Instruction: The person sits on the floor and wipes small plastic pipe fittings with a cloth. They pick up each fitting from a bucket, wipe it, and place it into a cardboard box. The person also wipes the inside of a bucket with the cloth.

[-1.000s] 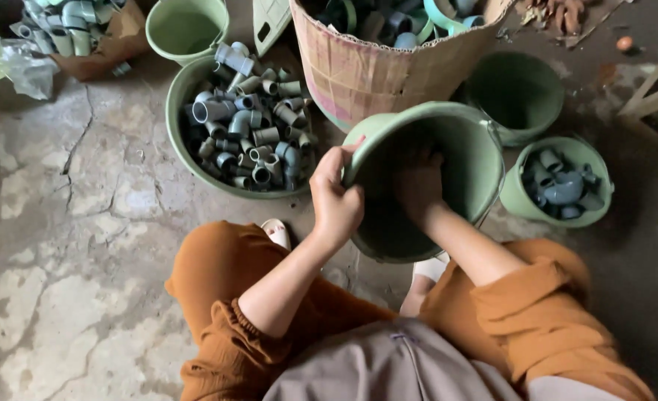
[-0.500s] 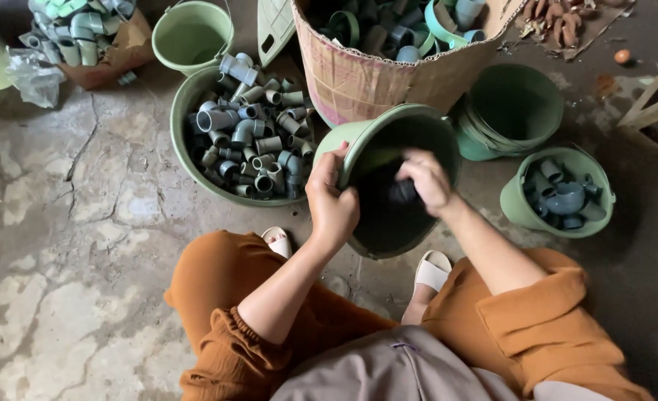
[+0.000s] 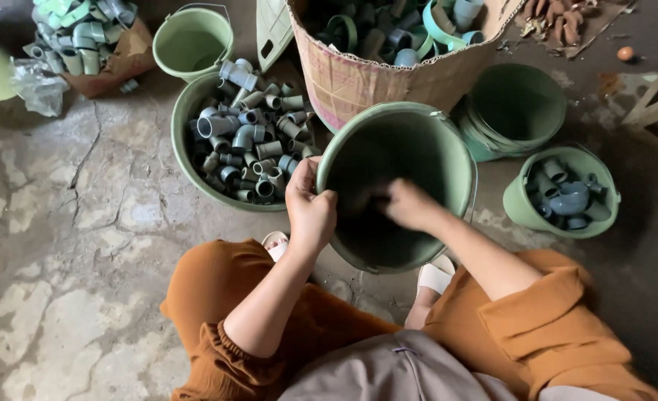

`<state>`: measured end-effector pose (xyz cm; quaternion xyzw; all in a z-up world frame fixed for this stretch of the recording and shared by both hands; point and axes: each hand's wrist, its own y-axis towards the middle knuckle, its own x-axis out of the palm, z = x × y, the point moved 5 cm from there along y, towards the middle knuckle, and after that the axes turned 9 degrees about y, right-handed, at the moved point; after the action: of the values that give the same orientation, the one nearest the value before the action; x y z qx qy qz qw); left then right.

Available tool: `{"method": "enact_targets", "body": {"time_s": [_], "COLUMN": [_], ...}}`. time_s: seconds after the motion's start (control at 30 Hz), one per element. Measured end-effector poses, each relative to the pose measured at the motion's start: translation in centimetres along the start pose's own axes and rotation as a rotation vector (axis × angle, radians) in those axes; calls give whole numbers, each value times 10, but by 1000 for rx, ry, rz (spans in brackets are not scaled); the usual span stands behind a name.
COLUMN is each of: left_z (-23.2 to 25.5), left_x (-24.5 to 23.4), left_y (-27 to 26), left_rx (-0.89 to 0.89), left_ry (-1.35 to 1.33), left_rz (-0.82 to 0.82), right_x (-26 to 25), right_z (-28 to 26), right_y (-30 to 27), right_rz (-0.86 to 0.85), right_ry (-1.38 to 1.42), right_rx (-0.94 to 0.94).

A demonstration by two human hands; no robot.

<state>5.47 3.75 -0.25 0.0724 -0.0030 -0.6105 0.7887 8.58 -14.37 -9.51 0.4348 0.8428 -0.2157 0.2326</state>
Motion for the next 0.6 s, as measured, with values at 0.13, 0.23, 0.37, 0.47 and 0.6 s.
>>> {"method": "enact_targets", "body": {"time_s": [0.13,0.23,0.37,0.47,0.6], "left_z": [5,-10,-9,-29,-6], "left_x": [8,12,8,10,17], "left_y": [-8,-8,-1,0,-7], "left_rx": [25,29,-72,-69,19], "left_ry": [-68,-84,-4,94,186], "left_rz": [-67,-96,-75,-118,-181], "right_x": [-15,15,74,54,23], "right_z": [29,8,22,-13,-1], "right_y": [10,11,10,5,12], "right_rz": [341,141,-223,-22,57], "right_ry": [-521,-497,-502,-976,-1218], "right_rx": [-38,-9,-36,-380,-417]}}
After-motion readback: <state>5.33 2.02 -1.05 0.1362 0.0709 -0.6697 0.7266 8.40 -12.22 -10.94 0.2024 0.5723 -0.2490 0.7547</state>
